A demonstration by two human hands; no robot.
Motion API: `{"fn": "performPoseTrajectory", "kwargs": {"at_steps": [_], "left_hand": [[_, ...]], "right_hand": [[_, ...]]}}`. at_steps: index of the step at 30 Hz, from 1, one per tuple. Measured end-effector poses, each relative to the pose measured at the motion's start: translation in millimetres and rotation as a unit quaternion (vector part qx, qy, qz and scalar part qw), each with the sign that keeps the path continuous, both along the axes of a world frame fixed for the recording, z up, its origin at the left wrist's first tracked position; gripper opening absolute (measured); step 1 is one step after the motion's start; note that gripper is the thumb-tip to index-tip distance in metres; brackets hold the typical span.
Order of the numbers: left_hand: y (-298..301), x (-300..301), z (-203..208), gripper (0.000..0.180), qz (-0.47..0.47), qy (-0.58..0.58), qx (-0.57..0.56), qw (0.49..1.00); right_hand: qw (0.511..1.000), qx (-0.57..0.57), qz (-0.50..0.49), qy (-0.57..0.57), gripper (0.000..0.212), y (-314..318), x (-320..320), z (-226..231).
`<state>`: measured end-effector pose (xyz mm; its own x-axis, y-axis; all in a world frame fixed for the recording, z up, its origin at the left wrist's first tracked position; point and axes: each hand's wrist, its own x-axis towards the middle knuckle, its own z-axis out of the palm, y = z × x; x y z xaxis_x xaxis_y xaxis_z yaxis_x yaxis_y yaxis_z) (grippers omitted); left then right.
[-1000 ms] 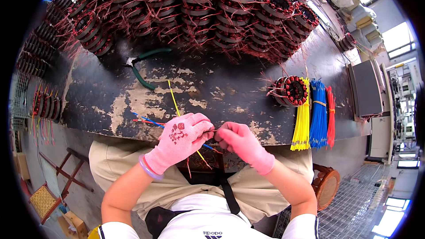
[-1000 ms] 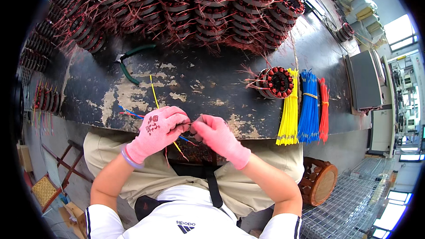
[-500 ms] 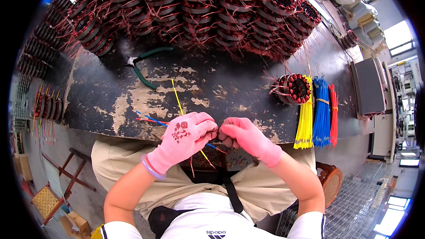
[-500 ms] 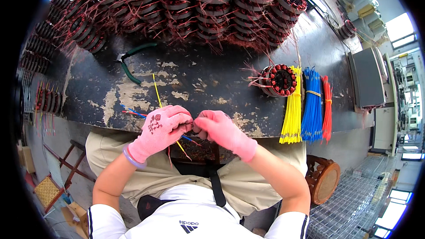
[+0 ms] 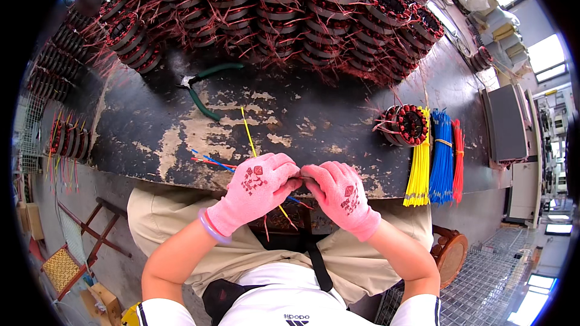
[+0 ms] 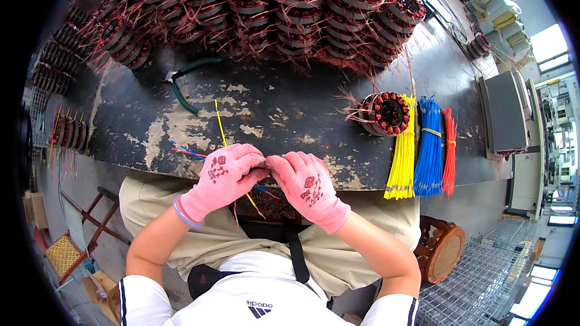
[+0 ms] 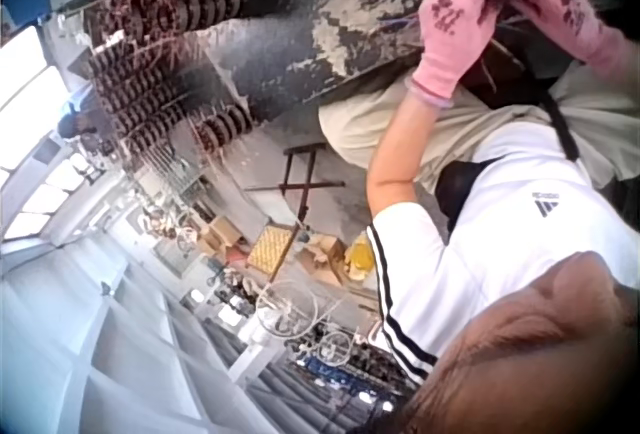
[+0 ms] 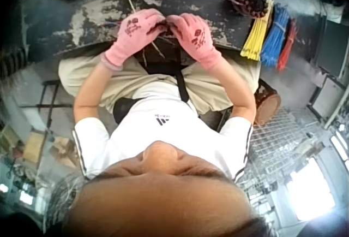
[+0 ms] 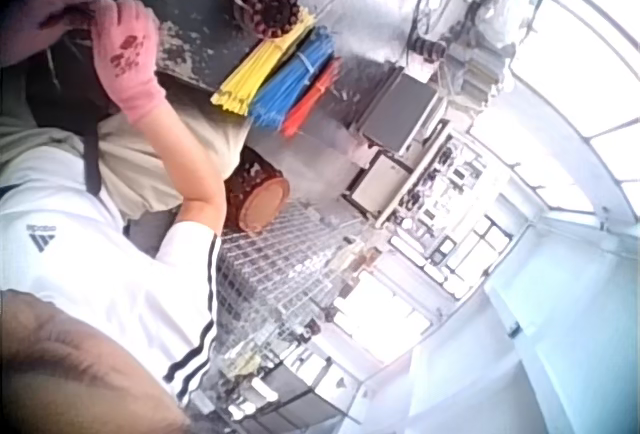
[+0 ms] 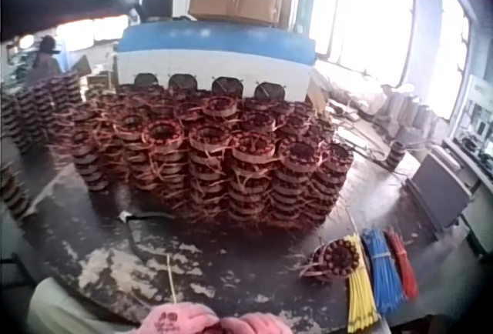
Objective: The person secures wires to an electric motor stator using plastic zip ties, tightening them by hand and trimming the ends with wire cutters.
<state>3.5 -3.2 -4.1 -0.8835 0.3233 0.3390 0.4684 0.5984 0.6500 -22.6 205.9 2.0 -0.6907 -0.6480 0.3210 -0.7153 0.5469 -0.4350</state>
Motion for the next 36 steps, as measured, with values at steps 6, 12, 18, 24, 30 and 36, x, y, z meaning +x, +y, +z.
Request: {"fn": "performPoseTrajectory", "kwargs": {"at_steps": [6, 12, 18, 24, 30, 36], "left_hand": [[-18, -2, 16, 0.024, -0.034, -0.018, -0.041, 0.998], [-52, 3, 64, 0.075, -0.09, -0.028, -0.22, 0.971], [-56, 8, 36, 0.09, -0.099, -0.024, -0.225, 0.969], [-72, 31, 30, 0.085, -0.01, 0.01, -0.192, 0.981], [-106, 52, 27, 0.084, 0.09, 0.015, -0.193, 0.977], [-103, 41, 19, 0.083, 0.095, 0.035, -0.188, 0.977]], "right_hand": [[0.997, 0.065, 0.05, 0.005, 0.036, 6, -12, 5], [0.981, 0.115, 0.116, 0.1, 0.042, 13, -27, 1], [0.983, 0.095, 0.145, 0.064, 0.037, 13, -35, 4], [0.998, -0.008, -0.006, -0.057, 0.031, -39, -51, 34], [0.983, 0.154, 0.019, 0.098, 0.082, -202, -106, -11], [0.941, 0.335, -0.02, 0.033, 0.088, -245, -137, -6]]}}
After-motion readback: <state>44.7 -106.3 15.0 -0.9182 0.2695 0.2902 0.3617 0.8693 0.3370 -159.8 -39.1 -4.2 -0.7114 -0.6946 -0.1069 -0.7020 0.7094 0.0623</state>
